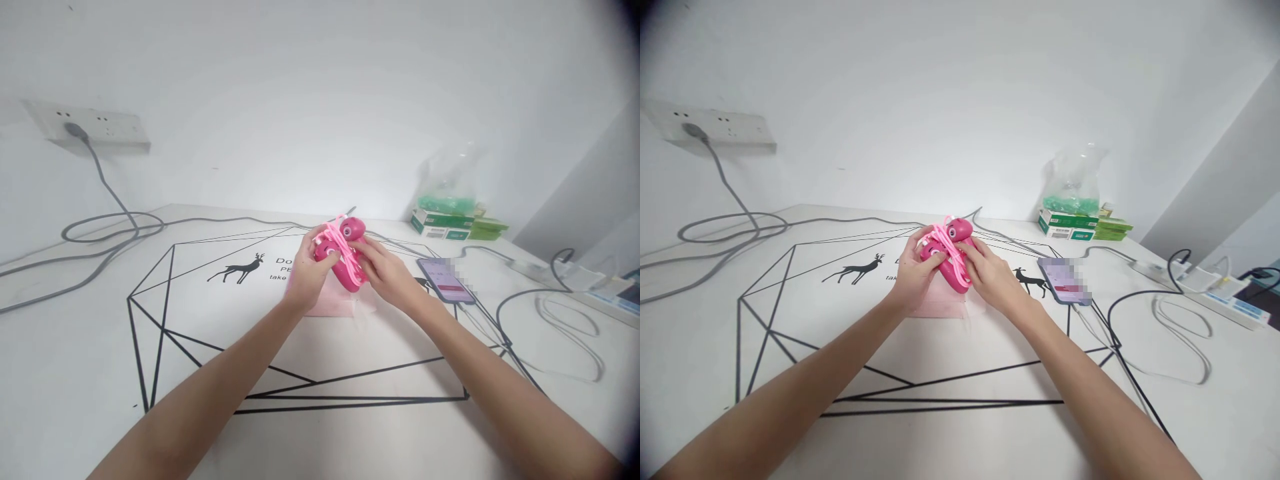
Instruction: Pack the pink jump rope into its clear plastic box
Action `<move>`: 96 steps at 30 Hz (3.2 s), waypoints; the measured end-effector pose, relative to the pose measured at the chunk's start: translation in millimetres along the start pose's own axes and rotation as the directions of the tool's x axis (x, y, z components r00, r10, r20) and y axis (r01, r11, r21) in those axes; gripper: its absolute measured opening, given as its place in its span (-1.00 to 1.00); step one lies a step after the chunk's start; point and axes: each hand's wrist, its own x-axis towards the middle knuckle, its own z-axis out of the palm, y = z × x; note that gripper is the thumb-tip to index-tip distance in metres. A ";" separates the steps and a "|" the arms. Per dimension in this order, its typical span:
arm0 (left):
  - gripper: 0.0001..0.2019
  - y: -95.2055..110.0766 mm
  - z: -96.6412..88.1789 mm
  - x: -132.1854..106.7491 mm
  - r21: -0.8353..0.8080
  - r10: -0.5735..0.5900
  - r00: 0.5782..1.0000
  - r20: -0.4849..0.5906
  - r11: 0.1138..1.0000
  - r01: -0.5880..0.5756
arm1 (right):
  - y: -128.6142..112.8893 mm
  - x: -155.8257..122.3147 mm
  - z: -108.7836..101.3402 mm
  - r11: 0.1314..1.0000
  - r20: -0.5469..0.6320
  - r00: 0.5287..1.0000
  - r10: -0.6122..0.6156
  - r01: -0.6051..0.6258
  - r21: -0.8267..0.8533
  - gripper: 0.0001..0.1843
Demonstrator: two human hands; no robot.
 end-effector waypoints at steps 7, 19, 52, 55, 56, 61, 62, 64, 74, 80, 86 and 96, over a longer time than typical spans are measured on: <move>-0.49 -2.4 -3.7 4.7 -0.084 0.005 1.000 -0.005 0.996 -0.006 | -2.6 0.6 5.3 0.818 -0.067 0.945 0.320 -0.240 0.523 -0.46; -0.56 4.1 -0.7 4.6 -0.051 0.057 0.997 0.042 0.997 -0.055 | -9.9 1.0 -15.5 0.569 0.449 0.853 0.268 -0.516 0.641 -0.47; -0.31 1.8 2.3 -3.0 -0.032 -0.031 0.999 0.011 0.999 0.032 | -14.3 -0.9 -16.6 0.400 0.591 0.779 0.208 -0.620 0.675 -0.52; -0.34 3.5 1.4 -2.1 -0.040 0.001 1.000 0.012 0.999 0.000 | -12.7 -2.0 -19.3 0.343 0.617 0.766 0.182 -0.637 0.690 -0.56; -0.35 3.9 0.9 -1.8 -0.041 0.008 1.000 0.007 0.999 -0.007 | -12.0 -2.3 -20.3 0.325 0.629 0.757 0.177 -0.648 0.689 -0.58; -0.36 5.9 -0.5 -2.3 -0.025 0.046 0.999 -0.012 0.999 -0.047 | -9.9 -1.6 -24.3 0.262 0.656 0.731 0.189 -0.681 0.684 -0.65; -0.37 6.6 0.0 -3.0 -0.015 0.060 0.998 -0.015 0.998 -0.060 | -10.4 -1.1 -24.3 0.259 0.653 0.732 0.193 -0.680 0.686 -0.65; -0.39 8.0 2.1 -5.0 0.013 0.089 0.996 -0.023 0.996 -0.089 | -12.7 -0.2 -23.1 0.285 0.638 0.743 0.204 -0.668 0.687 -0.64; -0.34 4.3 13.1 -6.9 -0.090 0.053 0.998 -0.020 0.994 -0.054 | -18.7 -0.2 -13.3 0.503 0.490 0.837 0.241 -0.540 0.675 -0.64; -0.36 4.3 6.8 -2.8 -0.188 -0.051 0.993 0.110 0.980 0.071 | -5.2 -1.0 -13.2 0.343 0.576 0.797 0.181 -0.600 0.723 -0.62; -0.33 2.6 0.4 -0.3 -0.232 -0.075 0.988 0.134 0.967 0.104 | -4.8 -3.1 -6.4 0.208 0.601 0.769 0.219 -0.638 0.741 -0.49; -0.37 1.0 2.9 -4.1 -0.203 -0.078 0.996 0.045 0.975 0.086 | -18.1 -3.6 7.0 0.106 0.606 0.754 0.254 -0.644 0.757 -0.51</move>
